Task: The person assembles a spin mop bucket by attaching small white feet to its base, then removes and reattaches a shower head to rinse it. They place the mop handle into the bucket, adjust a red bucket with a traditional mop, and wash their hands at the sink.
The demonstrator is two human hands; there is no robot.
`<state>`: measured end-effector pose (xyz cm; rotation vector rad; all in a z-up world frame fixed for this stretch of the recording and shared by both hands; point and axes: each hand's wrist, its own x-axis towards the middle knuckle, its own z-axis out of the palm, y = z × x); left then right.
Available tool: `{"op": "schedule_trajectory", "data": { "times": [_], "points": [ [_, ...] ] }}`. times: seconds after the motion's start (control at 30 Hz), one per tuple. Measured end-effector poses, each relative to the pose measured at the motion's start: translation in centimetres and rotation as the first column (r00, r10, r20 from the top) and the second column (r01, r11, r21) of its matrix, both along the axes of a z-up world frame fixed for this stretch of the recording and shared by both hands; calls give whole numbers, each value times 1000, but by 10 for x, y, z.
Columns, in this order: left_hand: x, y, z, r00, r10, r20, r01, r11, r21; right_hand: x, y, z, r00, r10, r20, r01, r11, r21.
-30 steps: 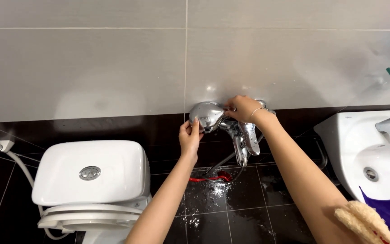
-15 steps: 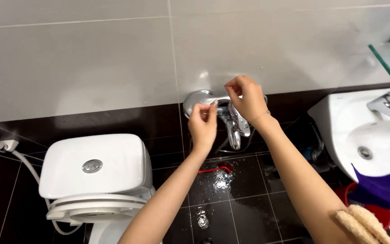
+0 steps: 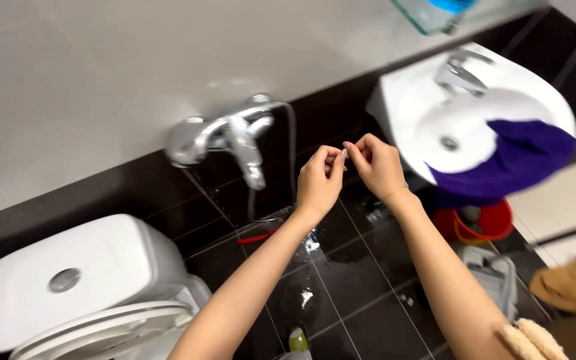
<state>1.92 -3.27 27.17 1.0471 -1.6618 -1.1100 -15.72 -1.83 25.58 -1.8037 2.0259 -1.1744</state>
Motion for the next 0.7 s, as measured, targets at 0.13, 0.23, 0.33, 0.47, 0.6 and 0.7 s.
{"op": "schedule_trajectory", "data": {
  "times": [0.13,0.23,0.33,0.47,0.6,0.7],
  "points": [
    [-57,43,-33,989,-132,69,130,991,28,-53,75,-18,994,-100,35,96,991,93],
    [-100,82,-62,972,-201,119,192,978,82,-93,132,-37,988,-156,14,152,975,162],
    [-140,120,-93,950,-260,174,236,961,145,-133,189,-62,968,-245,48,226,943,244],
    [-192,163,-133,915,-326,238,292,942,168,-190,261,-104,953,-302,32,267,883,385],
    [-229,200,-177,895,-351,276,304,931,202,-230,321,-140,953,-304,10,262,840,475],
    [-252,226,-217,859,-403,315,334,908,252,-256,359,-187,936,-349,52,273,808,522]
  ]
}}
